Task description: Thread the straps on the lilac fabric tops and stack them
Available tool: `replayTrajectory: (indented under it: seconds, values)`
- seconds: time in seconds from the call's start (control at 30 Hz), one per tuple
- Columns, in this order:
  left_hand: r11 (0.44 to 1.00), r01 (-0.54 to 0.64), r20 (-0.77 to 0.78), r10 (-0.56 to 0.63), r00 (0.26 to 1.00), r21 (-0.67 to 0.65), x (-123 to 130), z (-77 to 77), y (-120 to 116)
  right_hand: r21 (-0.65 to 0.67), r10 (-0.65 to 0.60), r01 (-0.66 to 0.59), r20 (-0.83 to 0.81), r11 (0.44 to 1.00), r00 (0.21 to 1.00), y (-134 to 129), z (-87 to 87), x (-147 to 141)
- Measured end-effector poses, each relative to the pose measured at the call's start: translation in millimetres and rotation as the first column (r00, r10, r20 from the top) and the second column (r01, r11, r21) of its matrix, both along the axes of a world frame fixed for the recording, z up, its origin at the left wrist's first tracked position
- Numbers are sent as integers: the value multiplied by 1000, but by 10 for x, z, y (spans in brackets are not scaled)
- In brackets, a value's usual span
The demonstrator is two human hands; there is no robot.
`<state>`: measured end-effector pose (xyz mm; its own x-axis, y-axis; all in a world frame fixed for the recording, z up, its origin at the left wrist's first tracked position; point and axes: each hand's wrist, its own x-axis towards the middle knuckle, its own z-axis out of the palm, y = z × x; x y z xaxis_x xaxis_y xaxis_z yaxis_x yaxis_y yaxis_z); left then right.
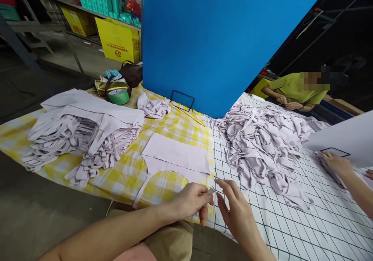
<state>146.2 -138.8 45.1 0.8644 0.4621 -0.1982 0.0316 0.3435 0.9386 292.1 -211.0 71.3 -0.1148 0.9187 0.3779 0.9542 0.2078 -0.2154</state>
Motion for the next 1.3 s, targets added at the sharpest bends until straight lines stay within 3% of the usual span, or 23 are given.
replayTrajectory:
  seconds: [0.13, 0.27, 0.33, 0.4, 0.43, 0.47, 0.5, 0.57, 0.63, 0.73, 0.8, 0.87, 0.93, 1.07, 1.13, 1.3]
  values:
    - [994, -5, 28, 8, 1000, -107, -26, -16, 19, 93, 75, -96, 207, 991, 975, -2, -225, -2]
    - [990, 20, -1, -20, 1000, -142, -34, -12, 49, 118, 134, -162, 215, 980, 967, 44, -325, -28]
    - [996, 29, -38, -33, 999, -86, -43, -33, 108, 149, 131, -152, 139, 977, 982, 105, -350, -47]
    - [992, -24, -108, 38, 993, 126, -54, -93, 221, 182, 84, -87, 23, 979, 996, 181, -368, -69]
    - [952, -66, -154, 117, 981, 300, -59, -138, 297, 183, 48, -38, -50, 982, 998, 219, -378, -81]
    - [867, -95, -192, 213, 958, 490, -64, -190, 381, 170, 8, 14, -128, 985, 992, 256, -390, -92]
    - [749, -87, -218, 299, 929, 657, -68, -246, 470, 140, -32, 62, -208, 988, 978, 291, -405, -102]
    - [511, 23, -247, 376, 893, 859, -76, -347, 640, 33, -115, 136, -370, 990, 922, 356, -449, -118]
    - [336, 155, -272, 337, 901, 929, -77, -417, 773, -97, -200, 175, -530, 980, 824, 418, -510, -126]
    - [131, 281, -306, 257, 917, 951, -55, -468, 885, -271, -318, 176, -681, 946, 660, 510, -602, -126]
    - [36, 329, -329, 230, 916, 943, -25, -496, 924, -345, -368, 161, -703, 925, 608, 572, -638, -121]
    - [-19, 346, -335, 212, 918, 938, 8, -532, 955, -382, -392, 152, -696, 912, 601, 633, -644, -112]
    - [-10, 330, -321, 205, 925, 944, 35, -571, 989, -387, -394, 154, -676, 909, 623, 692, -633, -102]
    - [226, 225, -273, 205, 940, 948, 59, -618, 1068, -364, -381, 192, -569, 911, 729, 809, -623, -78]
    - [310, 185, -260, 222, 940, 933, 62, -630, 1105, -351, -378, 209, -533, 913, 757, 861, -638, -67]
    - [392, 142, -251, 242, 937, 909, 80, -675, 1170, -336, -367, 216, -497, 917, 786, 945, -680, -55]
